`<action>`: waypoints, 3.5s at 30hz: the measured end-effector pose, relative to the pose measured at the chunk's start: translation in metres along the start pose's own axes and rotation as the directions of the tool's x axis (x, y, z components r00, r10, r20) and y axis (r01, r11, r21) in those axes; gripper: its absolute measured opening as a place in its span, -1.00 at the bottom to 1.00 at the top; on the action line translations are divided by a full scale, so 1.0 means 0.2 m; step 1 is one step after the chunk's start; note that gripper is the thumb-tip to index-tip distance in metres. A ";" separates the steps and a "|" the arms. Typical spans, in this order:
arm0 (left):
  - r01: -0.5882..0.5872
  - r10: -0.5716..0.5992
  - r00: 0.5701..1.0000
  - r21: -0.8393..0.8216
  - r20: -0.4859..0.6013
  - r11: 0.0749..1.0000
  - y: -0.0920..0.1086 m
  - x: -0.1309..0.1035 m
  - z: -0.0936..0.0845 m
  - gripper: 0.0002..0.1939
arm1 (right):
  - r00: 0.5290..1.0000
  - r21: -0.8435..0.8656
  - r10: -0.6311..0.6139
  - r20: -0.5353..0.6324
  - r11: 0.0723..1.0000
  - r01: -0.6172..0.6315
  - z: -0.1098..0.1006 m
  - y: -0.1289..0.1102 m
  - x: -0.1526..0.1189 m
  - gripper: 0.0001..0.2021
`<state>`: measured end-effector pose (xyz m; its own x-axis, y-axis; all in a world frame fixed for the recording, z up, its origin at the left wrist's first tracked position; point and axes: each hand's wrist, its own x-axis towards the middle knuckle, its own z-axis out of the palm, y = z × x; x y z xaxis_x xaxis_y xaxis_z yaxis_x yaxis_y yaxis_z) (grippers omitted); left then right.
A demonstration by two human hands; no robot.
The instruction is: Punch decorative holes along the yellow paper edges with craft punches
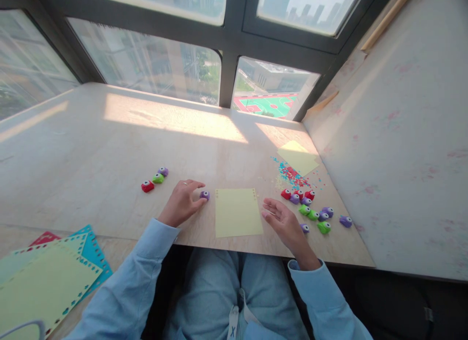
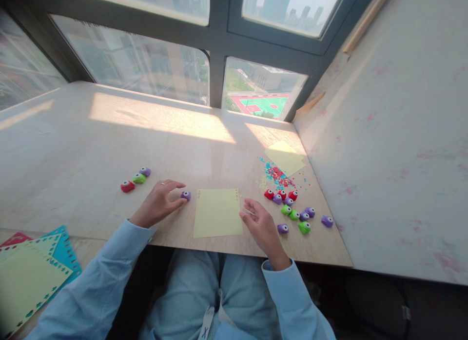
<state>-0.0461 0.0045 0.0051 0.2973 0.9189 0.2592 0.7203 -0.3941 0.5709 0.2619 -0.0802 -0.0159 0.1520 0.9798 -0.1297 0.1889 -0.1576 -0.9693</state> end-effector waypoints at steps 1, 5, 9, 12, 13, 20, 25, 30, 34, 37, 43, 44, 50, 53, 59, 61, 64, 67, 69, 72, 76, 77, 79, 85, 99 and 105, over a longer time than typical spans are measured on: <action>0.016 -0.015 0.999 0.023 -0.029 1.000 0.04 -0.01 -0.01 -0.72 | 1.000 0.022 0.028 0.002 0.999 -0.028 0.00 0.00 0.00 -0.49; 0.026 -0.027 0.994 0.012 0.110 1.000 0.23 -0.06 0.01 -0.76 | 0.994 0.100 0.110 0.004 0.989 -0.110 0.00 0.00 -0.01 -0.45; -0.046 0.000 0.942 0.127 0.336 0.991 0.36 -0.12 0.14 -0.47 | 0.986 0.160 0.165 0.035 0.973 -0.169 0.00 -0.03 -0.02 -0.48; -0.095 -0.002 0.902 0.205 0.432 0.974 0.38 -0.15 0.22 -0.48 | 0.979 0.235 0.198 0.053 0.950 -0.205 0.01 -0.06 -0.03 -0.52; -0.104 -0.004 0.895 0.218 0.446 0.970 0.38 -0.15 0.23 -0.51 | 0.977 0.274 0.208 0.058 0.937 -0.215 0.02 -0.07 -0.04 -0.54; -0.123 0.030 0.887 0.174 0.460 0.977 0.34 -0.14 0.25 -0.52 | 0.964 0.499 0.236 0.122 0.825 -0.265 0.05 -0.08 -0.03 -0.70; -0.140 0.054 0.888 0.157 0.457 0.978 0.32 -0.15 0.26 -0.51 | 0.959 0.462 0.225 0.173 0.841 -0.281 0.06 -0.06 0.03 -0.71; -0.146 0.056 0.886 0.163 0.460 0.976 0.31 -0.14 0.27 -0.45 | 0.950 0.427 0.247 0.189 0.851 -0.307 0.06 -0.07 0.07 -0.69; -0.131 0.031 0.884 0.183 0.466 0.974 0.31 -0.14 0.27 -0.43 | 0.972 0.389 0.231 0.033 0.893 -0.225 0.04 -0.10 0.04 -0.64; -0.126 0.025 0.887 0.190 0.461 0.974 0.32 -0.14 0.28 -0.45 | 0.972 0.353 0.229 0.061 0.906 -0.235 0.02 -0.11 0.00 -0.63; -0.123 0.033 0.896 0.176 0.442 0.977 0.32 -0.15 0.27 -0.49 | 0.960 0.432 0.224 0.166 0.859 -0.275 0.05 -0.12 -0.01 -0.67; -0.123 0.036 0.897 0.171 0.440 0.978 0.32 -0.15 0.27 -0.49 | 0.959 0.444 0.221 0.178 0.852 -0.279 0.05 -0.11 0.00 -0.69; -0.122 0.041 0.899 0.159 0.436 0.980 0.31 -0.14 0.28 -0.46 | 0.945 0.399 0.216 0.246 0.866 -0.302 0.03 -0.07 0.09 -0.73; -0.122 0.040 0.896 0.159 0.442 0.980 0.30 -0.14 0.27 -0.45 | 0.938 0.375 0.258 0.231 0.866 -0.331 0.04 -0.09 0.12 -0.72; -0.120 0.040 0.893 0.152 0.447 0.981 0.30 -0.14 0.27 -0.43 | 0.956 0.153 0.157 0.248 0.968 -0.198 0.06 -0.15 0.17 -0.62; -0.116 0.040 0.895 0.146 0.444 0.983 0.30 -0.14 0.27 -0.43 | 0.955 0.082 0.173 0.240 0.977 -0.197 0.06 -0.14 0.18 -0.63; -0.091 0.046 0.892 0.079 0.450 0.993 0.29 -0.13 0.26 -0.41 | 0.965 -0.011 0.176 0.197 0.984 -0.177 0.06 -0.10 0.20 -0.71; 0.009 0.066 0.879 -0.154 0.472 0.988 0.27 -0.11 0.21 -0.44 | 0.982 -0.057 0.134 0.136 0.990 -0.127 0.07 -0.06 0.21 -0.75; 0.092 0.066 0.899 -0.334 0.433 0.938 0.24 -0.08 0.16 -0.50 | 0.989 -0.040 0.111 0.096 0.993 -0.107 0.08 -0.05 0.20 -0.74; 0.143 -0.034 0.967 -0.421 0.254 0.896 0.18 -0.04 0.06 -0.61 | 0.992 0.039 0.110 0.061 0.993 -0.112 0.08 -0.04 0.19 -0.69; 0.137 -0.123 0.990 -0.323 0.063 0.936 0.06 -0.01 -0.07 -0.69 | 0.989 0.127 0.137 0.048 0.982 -0.142 0.08 -0.04 0.18 -0.65; 0.129 -0.125 0.992 -0.274 0.033 0.953 0.03 -0.01 -0.09 -0.69 | 0.989 0.142 0.144 0.042 0.979 -0.148 0.08 -0.04 0.18 -0.64; 0.114 -0.107 0.993 -0.203 0.046 0.973 -0.02 -0.01 -0.11 -0.65 | 0.987 0.163 0.157 0.033 0.974 -0.160 0.08 -0.04 0.18 -0.63; 0.097 -0.055 0.982 -0.227 0.181 0.969 -0.08 -0.02 -0.03 -0.64 | 0.982 0.155 0.188 0.017 0.970 -0.188 0.09 -0.05 0.18 -0.57; -0.021 0.039 0.995 -0.183 0.091 0.983 -0.10 -0.02 0.11 -0.77 | 0.961 0.138 0.255 0.102 0.953 -0.268 0.07 -0.08 0.20 -0.66; -0.020 0.032 0.998 -0.223 0.051 0.975 -0.10 -0.03 0.12 -0.81 | 0.953 0.095 0.266 0.145 0.955 -0.281 0.06 -0.08 0.21 -0.71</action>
<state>-0.0463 0.0078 -0.0267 0.3516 0.9056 0.2373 0.5561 -0.4059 0.7252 0.2529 -0.0347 -0.0082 0.0544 0.9098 -0.4115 0.0453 -0.4139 -0.9092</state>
